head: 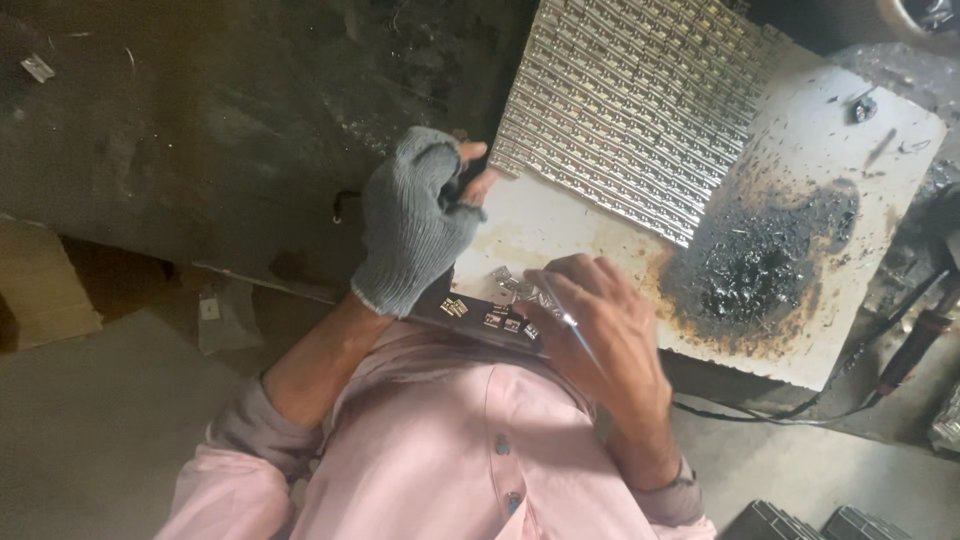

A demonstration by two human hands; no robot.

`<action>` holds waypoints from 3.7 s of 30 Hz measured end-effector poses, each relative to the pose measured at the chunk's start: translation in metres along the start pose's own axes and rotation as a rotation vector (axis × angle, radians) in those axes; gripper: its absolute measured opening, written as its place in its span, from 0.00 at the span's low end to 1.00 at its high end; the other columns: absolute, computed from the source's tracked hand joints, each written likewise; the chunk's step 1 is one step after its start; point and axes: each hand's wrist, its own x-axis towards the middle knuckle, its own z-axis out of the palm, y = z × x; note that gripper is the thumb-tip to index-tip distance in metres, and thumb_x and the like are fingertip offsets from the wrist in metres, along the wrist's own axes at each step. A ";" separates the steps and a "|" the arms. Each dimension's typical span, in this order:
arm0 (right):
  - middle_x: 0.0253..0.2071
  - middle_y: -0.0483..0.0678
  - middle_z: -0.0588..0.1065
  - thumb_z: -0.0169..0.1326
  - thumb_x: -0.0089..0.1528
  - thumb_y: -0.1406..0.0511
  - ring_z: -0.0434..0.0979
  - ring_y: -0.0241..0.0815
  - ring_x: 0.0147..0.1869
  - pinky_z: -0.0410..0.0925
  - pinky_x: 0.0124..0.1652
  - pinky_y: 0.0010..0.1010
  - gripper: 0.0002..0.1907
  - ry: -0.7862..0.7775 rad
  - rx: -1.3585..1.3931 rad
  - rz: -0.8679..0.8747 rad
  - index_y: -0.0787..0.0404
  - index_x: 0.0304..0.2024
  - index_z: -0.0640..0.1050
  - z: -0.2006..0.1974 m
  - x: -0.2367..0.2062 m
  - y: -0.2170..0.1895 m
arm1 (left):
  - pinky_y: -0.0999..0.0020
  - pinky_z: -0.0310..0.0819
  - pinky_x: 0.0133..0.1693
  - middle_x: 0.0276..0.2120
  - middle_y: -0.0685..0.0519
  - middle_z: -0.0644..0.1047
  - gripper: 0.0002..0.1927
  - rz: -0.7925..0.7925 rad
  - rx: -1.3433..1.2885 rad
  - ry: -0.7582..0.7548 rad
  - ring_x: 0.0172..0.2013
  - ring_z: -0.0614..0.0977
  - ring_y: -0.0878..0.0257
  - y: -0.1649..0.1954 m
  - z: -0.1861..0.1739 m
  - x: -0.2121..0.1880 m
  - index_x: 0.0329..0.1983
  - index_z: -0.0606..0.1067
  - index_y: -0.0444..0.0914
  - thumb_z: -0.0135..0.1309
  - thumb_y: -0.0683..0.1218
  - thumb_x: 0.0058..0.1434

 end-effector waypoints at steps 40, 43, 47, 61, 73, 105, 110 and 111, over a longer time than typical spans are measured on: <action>0.32 0.46 0.76 0.66 0.64 0.65 0.75 0.45 0.35 0.65 0.37 0.36 0.04 0.284 -0.007 0.204 0.59 0.37 0.83 0.017 0.031 0.030 | 0.55 0.77 0.39 0.38 0.47 0.75 0.17 0.264 0.200 -0.320 0.39 0.80 0.50 0.018 -0.003 -0.005 0.42 0.80 0.39 0.68 0.43 0.48; 0.39 0.48 0.76 0.59 0.64 0.70 0.77 0.43 0.39 0.69 0.36 0.31 0.06 0.280 0.162 0.145 0.60 0.43 0.82 0.017 0.022 0.031 | 0.56 0.78 0.42 0.41 0.47 0.75 0.19 0.283 0.153 -0.285 0.41 0.80 0.50 0.015 -0.002 -0.007 0.44 0.79 0.38 0.68 0.43 0.49; 0.41 0.49 0.78 0.60 0.60 0.75 0.78 0.48 0.45 0.70 0.43 0.38 0.13 0.288 -0.006 -0.018 0.61 0.46 0.84 0.021 0.022 0.030 | 0.56 0.78 0.41 0.41 0.47 0.75 0.19 0.294 0.152 -0.261 0.40 0.81 0.50 0.010 0.005 -0.004 0.45 0.80 0.37 0.67 0.44 0.50; 0.43 0.48 0.79 0.62 0.64 0.72 0.82 0.40 0.40 0.75 0.36 0.29 0.09 0.349 0.129 0.170 0.61 0.48 0.83 0.032 0.045 0.023 | 0.60 0.77 0.38 0.42 0.50 0.74 0.12 0.236 0.172 -0.096 0.38 0.81 0.53 0.011 0.018 -0.004 0.45 0.77 0.39 0.63 0.43 0.58; 0.43 0.43 0.79 0.67 0.56 0.66 0.75 0.46 0.46 0.69 0.43 0.38 0.08 0.117 0.036 0.056 0.54 0.39 0.86 0.003 -0.014 0.003 | 0.57 0.78 0.35 0.35 0.51 0.74 0.04 0.375 0.198 -0.589 0.39 0.80 0.53 0.043 -0.012 -0.009 0.32 0.78 0.41 0.60 0.44 0.54; 0.37 0.45 0.80 0.65 0.60 0.74 0.78 0.39 0.36 0.70 0.35 0.30 0.06 0.356 0.062 0.099 0.60 0.38 0.83 0.008 -0.006 0.048 | 0.59 0.80 0.40 0.37 0.47 0.77 0.07 0.523 0.231 -0.401 0.40 0.82 0.52 0.031 -0.008 0.020 0.38 0.78 0.37 0.60 0.40 0.56; 0.44 0.45 0.79 0.64 0.59 0.75 0.78 0.42 0.47 0.73 0.42 0.34 0.09 0.462 -0.034 -0.007 0.59 0.40 0.83 0.019 -0.001 0.049 | 0.58 0.79 0.39 0.37 0.49 0.76 0.11 0.484 0.165 -0.414 0.40 0.80 0.52 0.031 0.011 0.012 0.37 0.79 0.38 0.64 0.41 0.51; 0.44 0.46 0.79 0.64 0.59 0.75 0.78 0.43 0.46 0.73 0.42 0.33 0.10 0.443 0.002 0.031 0.59 0.41 0.83 0.018 -0.004 0.049 | 0.58 0.78 0.39 0.37 0.48 0.75 0.10 0.458 0.164 -0.400 0.40 0.80 0.51 0.031 0.013 0.010 0.37 0.78 0.37 0.65 0.42 0.52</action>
